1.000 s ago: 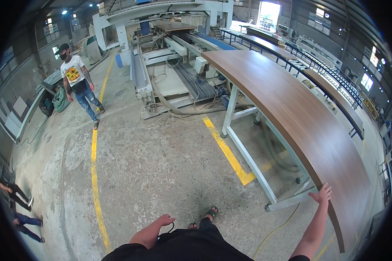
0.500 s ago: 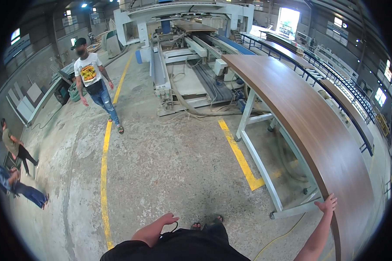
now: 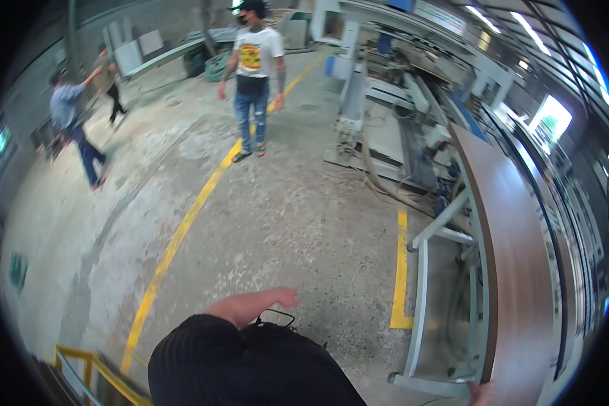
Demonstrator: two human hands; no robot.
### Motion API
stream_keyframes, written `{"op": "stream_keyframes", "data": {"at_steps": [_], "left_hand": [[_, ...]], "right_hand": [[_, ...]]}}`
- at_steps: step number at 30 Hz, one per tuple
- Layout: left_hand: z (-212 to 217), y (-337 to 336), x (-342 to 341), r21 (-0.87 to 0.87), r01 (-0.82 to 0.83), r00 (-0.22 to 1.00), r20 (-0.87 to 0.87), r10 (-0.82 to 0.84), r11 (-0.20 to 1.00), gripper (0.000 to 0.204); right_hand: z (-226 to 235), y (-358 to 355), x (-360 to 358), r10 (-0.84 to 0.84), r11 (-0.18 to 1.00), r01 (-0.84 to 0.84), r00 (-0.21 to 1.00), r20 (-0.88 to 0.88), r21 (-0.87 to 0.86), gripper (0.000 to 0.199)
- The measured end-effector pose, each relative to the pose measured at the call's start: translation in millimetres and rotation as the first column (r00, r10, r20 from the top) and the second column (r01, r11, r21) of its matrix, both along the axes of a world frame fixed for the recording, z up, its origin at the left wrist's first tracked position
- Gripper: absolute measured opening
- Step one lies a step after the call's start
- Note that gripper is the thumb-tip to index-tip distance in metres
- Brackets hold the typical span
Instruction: Moving a large wooden table top onto a support frame within a factory setting.
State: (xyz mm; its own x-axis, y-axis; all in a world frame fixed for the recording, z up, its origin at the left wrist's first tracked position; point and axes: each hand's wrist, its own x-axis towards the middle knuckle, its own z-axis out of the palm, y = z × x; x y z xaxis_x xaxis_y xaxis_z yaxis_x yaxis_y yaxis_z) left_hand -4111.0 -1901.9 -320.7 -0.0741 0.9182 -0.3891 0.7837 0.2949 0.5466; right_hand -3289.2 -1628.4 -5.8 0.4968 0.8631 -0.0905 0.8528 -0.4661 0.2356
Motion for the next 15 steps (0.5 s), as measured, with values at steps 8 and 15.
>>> {"op": "stream_keyframes", "data": {"at_steps": [8, 15], "left_hand": [[299.3, 102.4, 98.6, 0.106, 0.238, 0.955, -0.205, -0.213, 0.966, 0.063], [491.8, 146.7, 300.8, 0.139, 0.769, 0.554, -0.633, -0.541, 0.625, 0.046]], "right_hand": [[37.7, -70.2, -17.6, 0.338, 0.919, -0.357, 0.932, 0.13, 0.167, 0.06], [49.3, -116.6, 37.2, 0.499, 0.71, -0.474, 0.86, 0.103, 0.52, 0.052]]}}
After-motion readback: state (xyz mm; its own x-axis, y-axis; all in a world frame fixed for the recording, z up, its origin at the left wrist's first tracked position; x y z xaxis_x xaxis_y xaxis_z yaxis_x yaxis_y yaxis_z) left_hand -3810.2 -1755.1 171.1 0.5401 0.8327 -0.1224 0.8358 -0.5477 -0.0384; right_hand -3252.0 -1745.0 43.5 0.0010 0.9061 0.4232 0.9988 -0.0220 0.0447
